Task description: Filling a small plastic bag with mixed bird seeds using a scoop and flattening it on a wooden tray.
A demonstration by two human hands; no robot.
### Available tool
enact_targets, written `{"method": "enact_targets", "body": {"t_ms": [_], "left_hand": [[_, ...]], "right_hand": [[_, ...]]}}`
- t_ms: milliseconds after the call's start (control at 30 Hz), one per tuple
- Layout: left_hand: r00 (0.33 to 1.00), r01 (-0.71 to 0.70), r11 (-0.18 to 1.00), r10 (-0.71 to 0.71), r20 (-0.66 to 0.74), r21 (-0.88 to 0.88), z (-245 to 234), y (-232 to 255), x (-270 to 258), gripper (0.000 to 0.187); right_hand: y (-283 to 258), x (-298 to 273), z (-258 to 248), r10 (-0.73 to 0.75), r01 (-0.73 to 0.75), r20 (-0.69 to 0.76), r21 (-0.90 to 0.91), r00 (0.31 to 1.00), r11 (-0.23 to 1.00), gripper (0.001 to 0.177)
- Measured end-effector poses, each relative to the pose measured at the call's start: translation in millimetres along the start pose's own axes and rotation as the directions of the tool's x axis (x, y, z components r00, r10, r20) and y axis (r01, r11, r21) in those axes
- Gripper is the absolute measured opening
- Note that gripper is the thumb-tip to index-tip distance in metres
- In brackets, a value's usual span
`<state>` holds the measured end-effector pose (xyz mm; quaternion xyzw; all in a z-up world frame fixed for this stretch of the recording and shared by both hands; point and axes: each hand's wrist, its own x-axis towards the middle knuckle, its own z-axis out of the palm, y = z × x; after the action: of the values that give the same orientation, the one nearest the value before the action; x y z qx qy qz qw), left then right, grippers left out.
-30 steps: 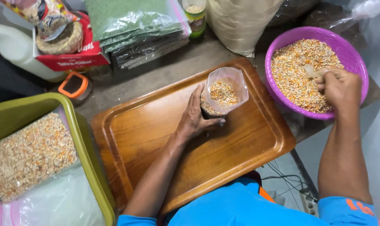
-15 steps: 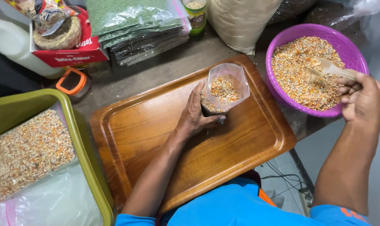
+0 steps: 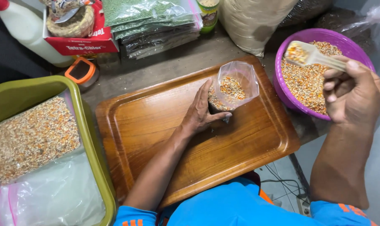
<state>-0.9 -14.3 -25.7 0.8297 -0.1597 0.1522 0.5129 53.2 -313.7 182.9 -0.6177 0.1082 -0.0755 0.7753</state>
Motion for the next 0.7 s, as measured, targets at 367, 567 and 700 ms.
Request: {"method": "enact_targets", "body": {"t_ms": [367, 567, 700], "left_hand": [[0.997, 0.079, 0.99, -0.078, 0.005, -0.116, -8.3, 6.1, 4.3, 0.13], [0.994, 0.113, 0.986, -0.11, 0.028, -0.125, -17.5, 1.9, 7.6, 0.129], [0.997, 0.082, 0.994, -0.081, 0.009, -0.077, -17.9, -9.4, 6.6, 0.128]], "right_hand": [[9.1, -40.5, 38.7, -0.174, 0.364, 0.476, -0.344, 0.862, 0.865, 0.026], [4.3, -50.8, 42.5, -0.357, 0.806, 0.763, -0.345, 0.539, 0.481, 0.027], [6.4, -47.0, 37.7, -0.355, 0.962, 0.898, -0.203, 0.258, 0.184, 0.028]]}}
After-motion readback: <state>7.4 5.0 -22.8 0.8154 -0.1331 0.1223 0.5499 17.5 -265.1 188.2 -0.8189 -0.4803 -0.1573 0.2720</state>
